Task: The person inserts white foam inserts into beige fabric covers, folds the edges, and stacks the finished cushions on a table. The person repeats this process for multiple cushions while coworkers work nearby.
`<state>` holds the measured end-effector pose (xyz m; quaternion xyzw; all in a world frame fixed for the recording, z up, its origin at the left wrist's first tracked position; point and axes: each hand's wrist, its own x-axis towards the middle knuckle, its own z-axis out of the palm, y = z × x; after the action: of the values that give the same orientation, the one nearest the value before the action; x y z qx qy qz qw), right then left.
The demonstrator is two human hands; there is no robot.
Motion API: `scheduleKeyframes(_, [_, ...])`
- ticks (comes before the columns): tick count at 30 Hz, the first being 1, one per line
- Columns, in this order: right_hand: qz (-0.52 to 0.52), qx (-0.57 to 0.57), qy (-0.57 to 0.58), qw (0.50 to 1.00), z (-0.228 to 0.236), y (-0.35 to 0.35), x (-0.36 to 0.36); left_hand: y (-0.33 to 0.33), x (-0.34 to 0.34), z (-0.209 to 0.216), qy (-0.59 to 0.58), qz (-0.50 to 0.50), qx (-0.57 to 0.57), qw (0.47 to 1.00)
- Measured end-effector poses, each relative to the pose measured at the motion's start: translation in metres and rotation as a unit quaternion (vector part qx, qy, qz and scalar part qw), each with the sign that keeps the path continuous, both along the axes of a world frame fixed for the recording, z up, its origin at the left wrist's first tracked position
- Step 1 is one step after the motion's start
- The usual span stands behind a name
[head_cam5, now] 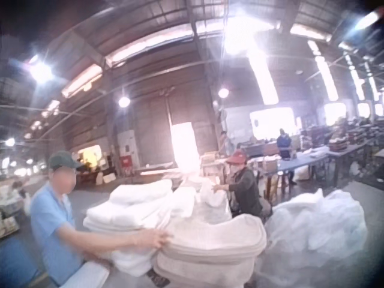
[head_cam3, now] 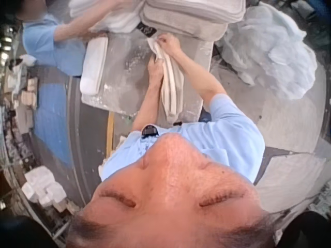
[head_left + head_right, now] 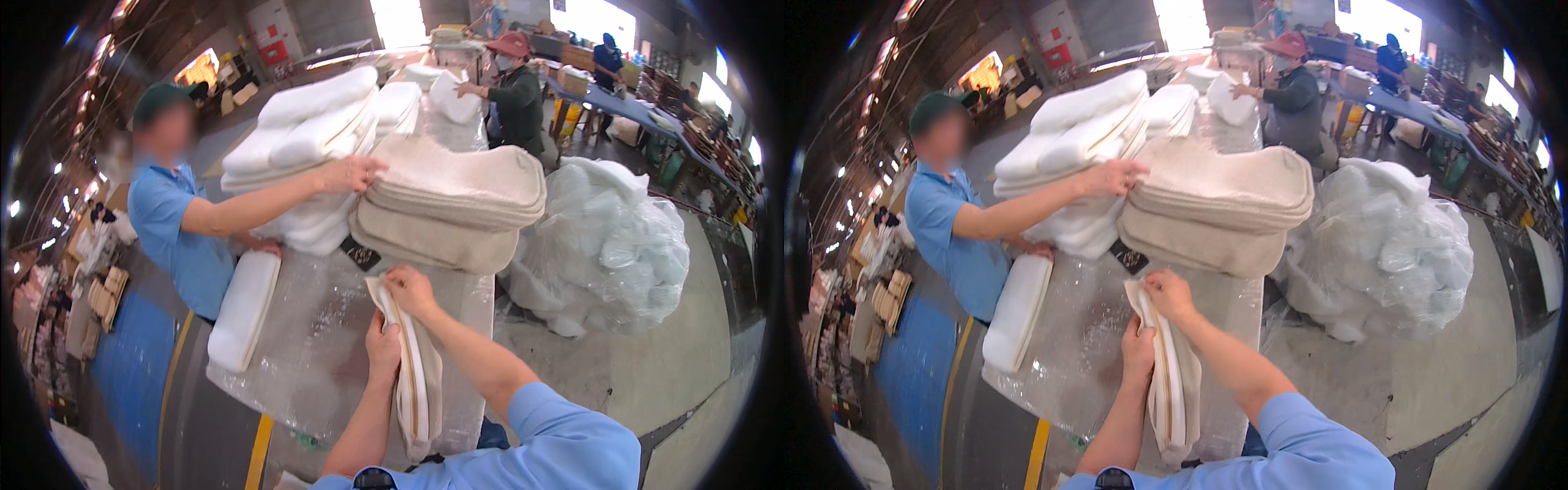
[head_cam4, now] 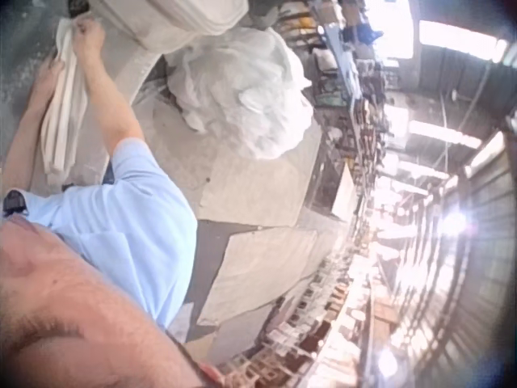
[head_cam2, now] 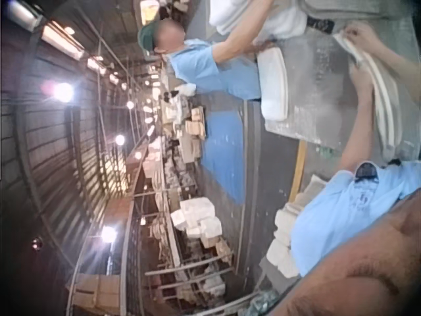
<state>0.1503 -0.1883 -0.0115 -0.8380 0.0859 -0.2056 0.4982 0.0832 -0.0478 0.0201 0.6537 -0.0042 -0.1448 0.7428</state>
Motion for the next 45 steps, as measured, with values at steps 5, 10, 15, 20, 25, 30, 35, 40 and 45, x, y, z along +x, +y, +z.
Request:
scheduleKeyframes(5, [-0.002, -0.003, 0.026, 1.0, 0.022, 0.015, 0.012, -0.013, 0.057, -0.001, -0.138, 0.135, 0.215, 0.957])
scheduleKeyframes(10, [-0.053, -0.021, -0.033, 0.998, 0.009, 0.017, 0.003, -0.031, 0.07, -0.018, -0.179, 0.198, 0.267, 0.926])
scheduleKeyframes(15, [-0.043, 0.002, -0.116, 0.992, -0.004, 0.009, -0.01, -0.041, 0.06, -0.028, -0.205, 0.238, 0.258, 0.914])
scheduleKeyframes(20, [0.053, 0.056, -0.069, 0.995, 0.005, 0.01, -0.009, -0.042, 0.061, -0.017, -0.233, 0.277, 0.23, 0.903])
scheduleKeyframes(25, [0.079, 0.008, -0.055, 0.995, -0.01, -0.011, 0.004, -0.055, 0.057, -0.005, -0.241, 0.262, 0.232, 0.905])
scheduleKeyframes(30, [0.048, 0.1, -0.063, 0.992, -0.01, 0.001, -0.002, -0.047, 0.059, -0.015, -0.112, 0.264, 0.003, 0.958])
scheduleKeyframes(35, [0.081, 0.129, -0.084, 0.985, 0.0, 0.016, -0.011, 0.011, 0.12, -0.027, 0.023, 0.127, -0.123, 0.984])
scheduleKeyframes(40, [0.081, 0.15, -0.1, 0.98, 0.0, 0.023, -0.012, 0.003, 0.161, -0.033, 0.116, -0.224, -0.102, 0.962])
scheduleKeyframes(45, [0.083, 0.132, -0.158, 0.975, -0.004, 0.032, -0.011, 0.01, 0.158, -0.056, 0.124, -0.182, -0.147, 0.964])
